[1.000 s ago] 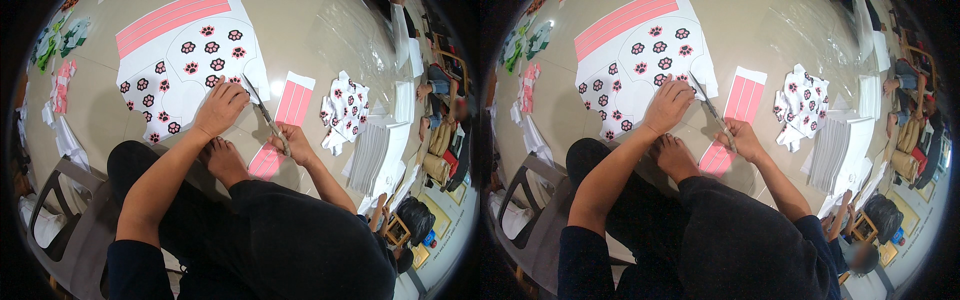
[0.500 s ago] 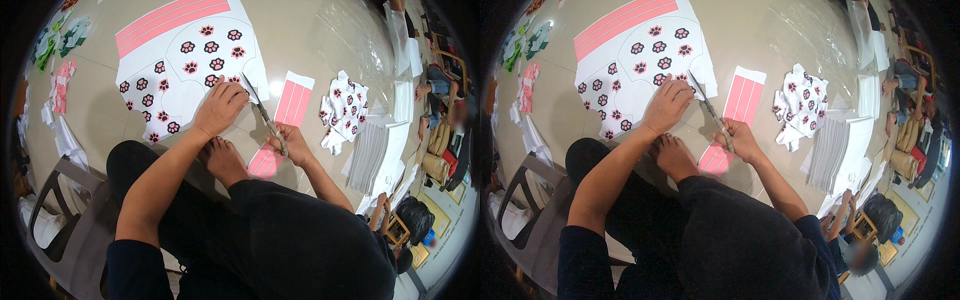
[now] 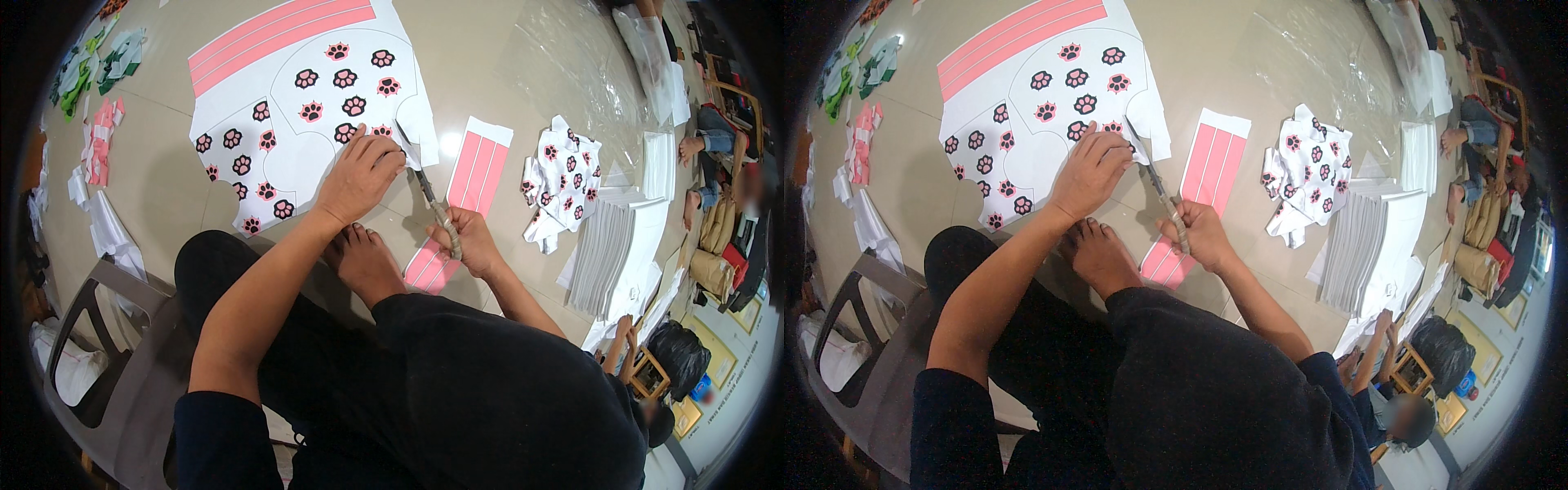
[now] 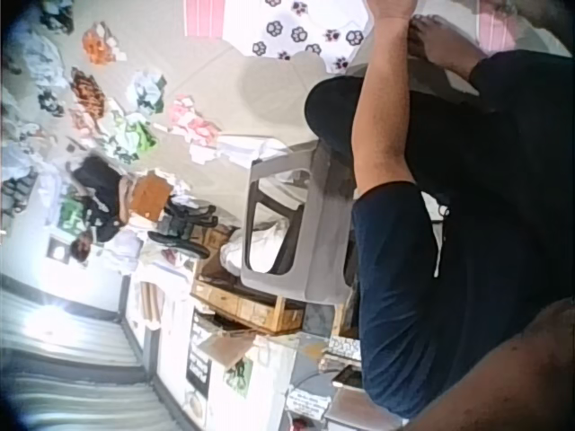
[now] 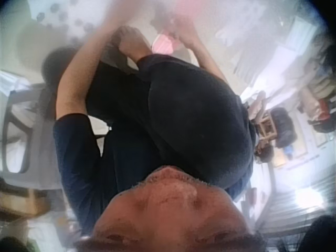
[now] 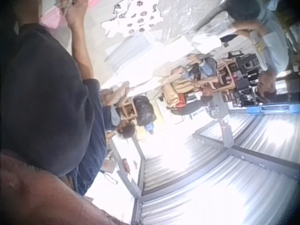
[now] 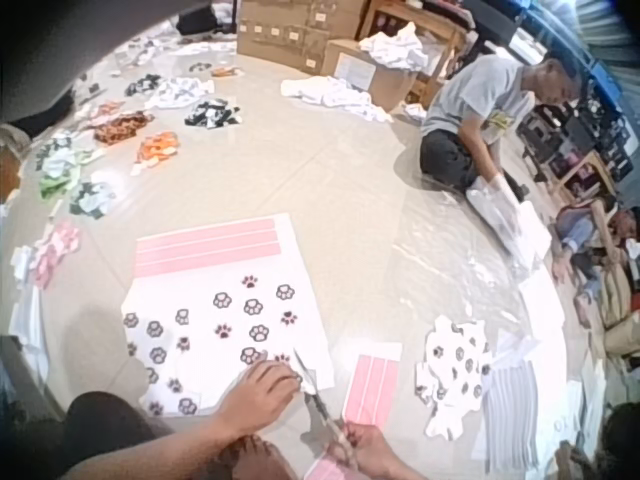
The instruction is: The person uses shears to cut a piece of white fabric with a pink paw print pattern. They carefully follow a pre-drawn outline to separate a garment piece from the larger fabric sheet.
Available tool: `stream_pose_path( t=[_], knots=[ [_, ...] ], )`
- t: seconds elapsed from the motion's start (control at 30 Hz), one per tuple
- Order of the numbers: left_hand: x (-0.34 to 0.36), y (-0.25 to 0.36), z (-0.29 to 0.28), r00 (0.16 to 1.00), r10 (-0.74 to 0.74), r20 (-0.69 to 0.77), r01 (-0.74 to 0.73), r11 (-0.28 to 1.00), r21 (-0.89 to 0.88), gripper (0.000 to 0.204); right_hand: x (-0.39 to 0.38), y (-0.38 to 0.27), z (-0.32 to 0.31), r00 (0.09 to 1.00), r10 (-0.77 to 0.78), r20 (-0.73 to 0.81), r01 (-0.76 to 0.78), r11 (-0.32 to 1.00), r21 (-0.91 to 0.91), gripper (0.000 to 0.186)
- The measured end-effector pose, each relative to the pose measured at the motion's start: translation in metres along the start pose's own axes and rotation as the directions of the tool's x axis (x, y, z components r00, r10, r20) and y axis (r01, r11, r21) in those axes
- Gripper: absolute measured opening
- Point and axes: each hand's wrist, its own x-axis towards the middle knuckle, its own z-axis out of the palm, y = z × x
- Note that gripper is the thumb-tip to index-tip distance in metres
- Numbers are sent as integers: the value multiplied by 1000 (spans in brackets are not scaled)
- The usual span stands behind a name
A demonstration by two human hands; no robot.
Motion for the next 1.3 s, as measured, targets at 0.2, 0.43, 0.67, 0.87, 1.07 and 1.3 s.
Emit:
stream_pose_path(
  t=[0.2, 0.43, 0.67, 0.87, 1.07, 1.3],
  knots=[
    [-1, -2, 2, 1000, -18, -12, 18, 999, -32, 20, -1, 11, 10, 1000, 5, -27, -4, 999, 32, 25],
    [1, 0, -1, 999, -25, -20, 23, 998, -60, 20, -2, 18, 23, 999, -22, -47, 26, 995, 93, 23],
    [1, -1, -1, 999, -31, -27, 29, 997, -77, 20, -7, 19, 41, 997, -3, -83, 14, 991, 134, 25],
    [1, 0, -4, 998, -47, -33, 43, 992, -117, 17, -9, 15, 57, 993, 11, -116, 6, 990, 140, 27],
    [2, 1, -4, 997, -52, -49, 44, 988, -151, 16, -2, 9, 65, 993, -29, -116, 51, 979, 198, 26],
    [3, 0, -7, 997, -58, -42, 50, 984, -171, 15, 2, 7, 70, 992, -24, -128, 48, 981, 185, 25]
  ],
)
